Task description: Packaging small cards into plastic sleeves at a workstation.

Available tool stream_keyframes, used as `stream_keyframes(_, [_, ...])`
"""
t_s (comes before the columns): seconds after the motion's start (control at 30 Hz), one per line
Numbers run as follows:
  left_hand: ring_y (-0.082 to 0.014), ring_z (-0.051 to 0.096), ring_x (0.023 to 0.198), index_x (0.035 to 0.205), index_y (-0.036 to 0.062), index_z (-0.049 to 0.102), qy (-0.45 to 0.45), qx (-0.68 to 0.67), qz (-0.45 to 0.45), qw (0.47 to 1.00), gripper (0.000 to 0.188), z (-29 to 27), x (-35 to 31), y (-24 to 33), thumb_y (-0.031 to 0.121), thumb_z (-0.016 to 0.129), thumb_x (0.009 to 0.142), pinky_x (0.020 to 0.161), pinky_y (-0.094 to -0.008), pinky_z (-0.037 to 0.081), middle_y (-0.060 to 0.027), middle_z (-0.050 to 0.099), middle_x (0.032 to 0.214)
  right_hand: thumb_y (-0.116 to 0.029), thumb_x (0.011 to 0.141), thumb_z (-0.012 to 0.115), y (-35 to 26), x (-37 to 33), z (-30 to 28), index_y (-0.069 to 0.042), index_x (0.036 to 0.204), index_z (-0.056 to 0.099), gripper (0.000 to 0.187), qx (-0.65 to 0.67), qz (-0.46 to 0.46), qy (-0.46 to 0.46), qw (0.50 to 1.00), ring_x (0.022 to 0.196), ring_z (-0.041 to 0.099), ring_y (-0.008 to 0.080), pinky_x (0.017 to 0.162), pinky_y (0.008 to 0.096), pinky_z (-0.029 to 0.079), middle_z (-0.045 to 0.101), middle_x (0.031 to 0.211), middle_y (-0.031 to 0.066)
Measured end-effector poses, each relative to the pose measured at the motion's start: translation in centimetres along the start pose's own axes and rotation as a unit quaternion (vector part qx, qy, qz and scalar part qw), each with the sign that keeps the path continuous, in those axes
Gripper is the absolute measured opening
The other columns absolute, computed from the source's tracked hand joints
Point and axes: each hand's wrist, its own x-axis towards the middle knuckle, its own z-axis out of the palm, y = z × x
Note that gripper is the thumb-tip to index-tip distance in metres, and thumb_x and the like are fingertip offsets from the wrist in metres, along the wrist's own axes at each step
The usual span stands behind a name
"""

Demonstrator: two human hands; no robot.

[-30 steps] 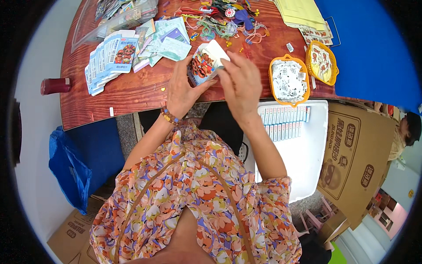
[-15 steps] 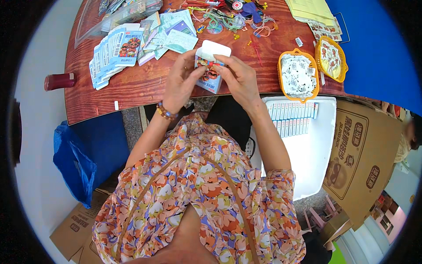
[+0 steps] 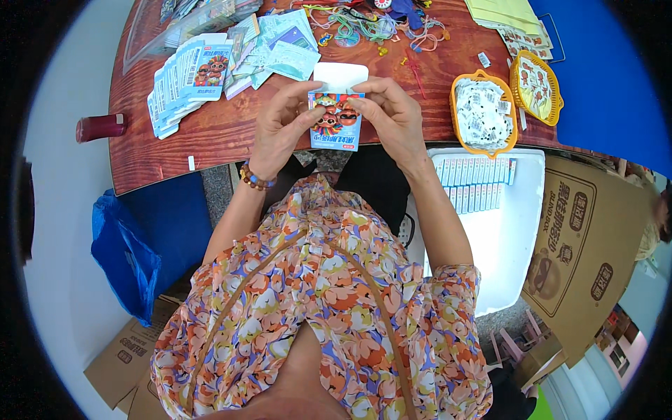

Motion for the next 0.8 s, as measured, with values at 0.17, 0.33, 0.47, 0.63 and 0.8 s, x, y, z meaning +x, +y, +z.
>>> stream_keyframes(0.17, [-0.0061, 0.065, 0.082, 0.120, 0.0041, 0.060, -0.059, 0.065, -0.017, 0.996, 0.031, -0.9, -0.2, 0.0, 0.003, 0.068, 0.090, 0.067, -0.0221, 0.050, -0.0020, 0.067, 0.092, 0.002, 0.093, 0.062, 0.7, 0.1, -1.1, 0.004, 0.109, 0.062, 0.016, -0.087, -0.083, -0.069, 0.990, 0.102, 0.063, 0.0125, 0.086, 0.0255, 0.053, 0.059, 0.115, 0.0086])
stream_keyframes(0.33, [-0.0065, 0.066, 0.082, 0.118, 0.0045, 0.059, -0.057, 0.085, -0.034, 0.994, 0.029, -0.6, -0.6, 0.0, 0.003, 0.069, 0.090, 0.067, -0.0221, 0.051, -0.0039, 0.068, 0.092, 0.004, 0.093, 0.061, -0.8, -0.3, 0.1, 0.003, 0.110, 0.063, 0.018, -0.137, -0.066, -0.060, 0.987, 0.101, 0.061, 0.0129, 0.089, 0.0264, 0.052, 0.058, 0.116, 0.0089])
stream_keyframes(0.47, [-0.0068, 0.066, 0.084, 0.119, 0.0050, 0.059, -0.032, 0.041, -0.030, 0.998, 0.031, -0.1, -1.2, -0.2, 0.002, 0.069, 0.090, 0.068, -0.0222, 0.051, -0.0030, 0.067, 0.094, -0.001, 0.096, 0.059, -1.6, -0.3, 0.2, 0.002, 0.109, 0.063, 0.014, -0.065, -0.023, -0.053, 0.996, 0.102, 0.061, 0.0129, 0.090, 0.0260, 0.051, 0.060, 0.116, 0.0091])
stream_keyframes(0.63, [-0.0078, 0.067, 0.087, 0.122, 0.0054, 0.058, -0.046, 0.053, -0.051, 0.996, 0.033, 0.1, -1.6, 0.2, 0.004, 0.069, 0.090, 0.071, -0.0231, 0.052, -0.0025, 0.067, 0.095, -0.008, 0.098, 0.059, -1.1, -0.1, -0.5, 0.001, 0.107, 0.065, 0.014, -0.087, -0.027, -0.057, 0.994, 0.104, 0.062, 0.0116, 0.089, 0.0257, 0.052, 0.065, 0.112, 0.0078])
stream_keyframes(0.8, [-0.0092, 0.068, 0.087, 0.124, 0.0051, 0.055, -0.042, 0.056, -0.058, 0.996, 0.036, 0.4, -1.8, 0.5, 0.006, 0.069, 0.091, 0.072, -0.0243, 0.052, -0.0040, 0.068, 0.095, -0.009, 0.096, 0.063, -3.0, 0.3, -0.8, -0.001, 0.115, 0.068, 0.022, -0.050, 0.122, -0.103, 0.986, 0.094, 0.065, 0.0072, 0.082, 0.0238, 0.054, 0.070, 0.108, 0.0046])
